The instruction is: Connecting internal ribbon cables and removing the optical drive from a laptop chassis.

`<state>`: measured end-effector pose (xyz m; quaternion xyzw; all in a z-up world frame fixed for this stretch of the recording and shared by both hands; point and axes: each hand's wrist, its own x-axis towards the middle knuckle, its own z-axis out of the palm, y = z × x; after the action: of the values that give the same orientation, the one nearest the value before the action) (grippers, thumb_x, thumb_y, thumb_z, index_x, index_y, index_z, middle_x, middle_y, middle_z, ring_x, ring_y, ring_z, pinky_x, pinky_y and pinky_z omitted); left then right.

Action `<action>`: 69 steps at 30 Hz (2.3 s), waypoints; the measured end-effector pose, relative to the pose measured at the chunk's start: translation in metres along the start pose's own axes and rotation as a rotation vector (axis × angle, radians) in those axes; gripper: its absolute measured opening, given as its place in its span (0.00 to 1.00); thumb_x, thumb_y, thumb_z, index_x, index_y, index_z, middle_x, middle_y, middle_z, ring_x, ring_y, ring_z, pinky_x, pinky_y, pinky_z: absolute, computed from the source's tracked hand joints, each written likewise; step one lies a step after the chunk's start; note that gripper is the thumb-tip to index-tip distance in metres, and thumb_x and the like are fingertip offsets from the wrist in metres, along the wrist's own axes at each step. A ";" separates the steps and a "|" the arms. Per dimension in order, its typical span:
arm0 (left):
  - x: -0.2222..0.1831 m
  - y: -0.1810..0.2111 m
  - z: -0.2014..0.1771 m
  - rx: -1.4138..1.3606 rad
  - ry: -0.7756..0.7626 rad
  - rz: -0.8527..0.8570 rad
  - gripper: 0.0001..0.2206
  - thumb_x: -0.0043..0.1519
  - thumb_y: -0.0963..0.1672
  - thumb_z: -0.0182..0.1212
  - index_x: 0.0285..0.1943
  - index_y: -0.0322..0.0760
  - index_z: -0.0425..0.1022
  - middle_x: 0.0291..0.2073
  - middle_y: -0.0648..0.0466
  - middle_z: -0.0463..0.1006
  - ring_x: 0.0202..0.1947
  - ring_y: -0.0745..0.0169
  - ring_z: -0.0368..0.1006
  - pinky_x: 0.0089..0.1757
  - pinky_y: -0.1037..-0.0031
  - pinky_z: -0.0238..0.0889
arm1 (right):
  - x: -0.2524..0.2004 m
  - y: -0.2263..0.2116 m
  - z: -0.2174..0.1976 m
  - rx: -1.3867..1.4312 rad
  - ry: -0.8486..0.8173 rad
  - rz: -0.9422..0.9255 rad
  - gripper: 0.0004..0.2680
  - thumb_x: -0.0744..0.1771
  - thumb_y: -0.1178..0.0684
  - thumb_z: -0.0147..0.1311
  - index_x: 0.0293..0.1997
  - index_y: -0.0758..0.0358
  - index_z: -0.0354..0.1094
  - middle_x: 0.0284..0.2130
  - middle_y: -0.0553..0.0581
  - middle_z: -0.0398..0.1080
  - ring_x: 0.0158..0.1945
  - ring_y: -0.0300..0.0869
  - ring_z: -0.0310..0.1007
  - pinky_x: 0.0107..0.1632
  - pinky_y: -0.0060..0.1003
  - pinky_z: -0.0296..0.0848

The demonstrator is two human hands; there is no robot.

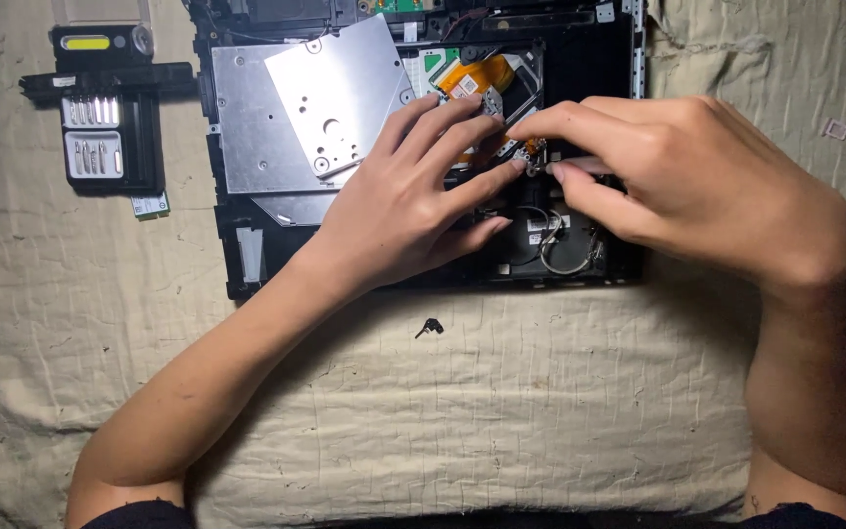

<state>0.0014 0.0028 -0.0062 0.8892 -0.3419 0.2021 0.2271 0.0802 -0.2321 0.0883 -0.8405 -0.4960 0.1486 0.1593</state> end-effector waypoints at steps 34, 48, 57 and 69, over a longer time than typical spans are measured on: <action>0.006 0.003 -0.008 0.047 -0.056 0.003 0.24 0.70 0.58 0.56 0.60 0.37 0.73 0.58 0.36 0.72 0.62 0.35 0.67 0.59 0.46 0.62 | -0.008 -0.001 0.002 -0.108 0.189 -0.012 0.04 0.72 0.57 0.61 0.44 0.66 0.72 0.36 0.56 0.75 0.35 0.47 0.73 0.40 0.42 0.67; 0.007 0.001 -0.009 0.034 -0.083 -0.017 0.26 0.71 0.59 0.54 0.62 0.38 0.73 0.59 0.36 0.72 0.62 0.35 0.68 0.60 0.46 0.63 | -0.004 0.002 0.011 -0.092 0.182 0.022 0.05 0.72 0.58 0.62 0.40 0.65 0.71 0.31 0.54 0.74 0.29 0.46 0.72 0.35 0.43 0.67; 0.006 0.002 -0.009 0.059 -0.087 -0.012 0.26 0.71 0.59 0.53 0.62 0.38 0.73 0.60 0.37 0.72 0.63 0.35 0.67 0.60 0.46 0.63 | -0.001 -0.007 0.014 -0.200 0.165 0.047 0.08 0.72 0.58 0.56 0.58 0.58 0.73 0.34 0.55 0.76 0.34 0.49 0.75 0.34 0.47 0.69; 0.006 0.004 -0.009 0.086 -0.074 0.019 0.25 0.70 0.59 0.54 0.61 0.39 0.73 0.59 0.37 0.71 0.62 0.36 0.67 0.59 0.47 0.62 | -0.016 0.010 0.003 -0.143 0.305 0.021 0.07 0.75 0.61 0.61 0.61 0.67 0.75 0.43 0.57 0.79 0.38 0.45 0.79 0.43 0.40 0.71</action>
<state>0.0014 0.0021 0.0056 0.9018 -0.3495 0.1854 0.1740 0.0795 -0.2504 0.0831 -0.8675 -0.4668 -0.0147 0.1711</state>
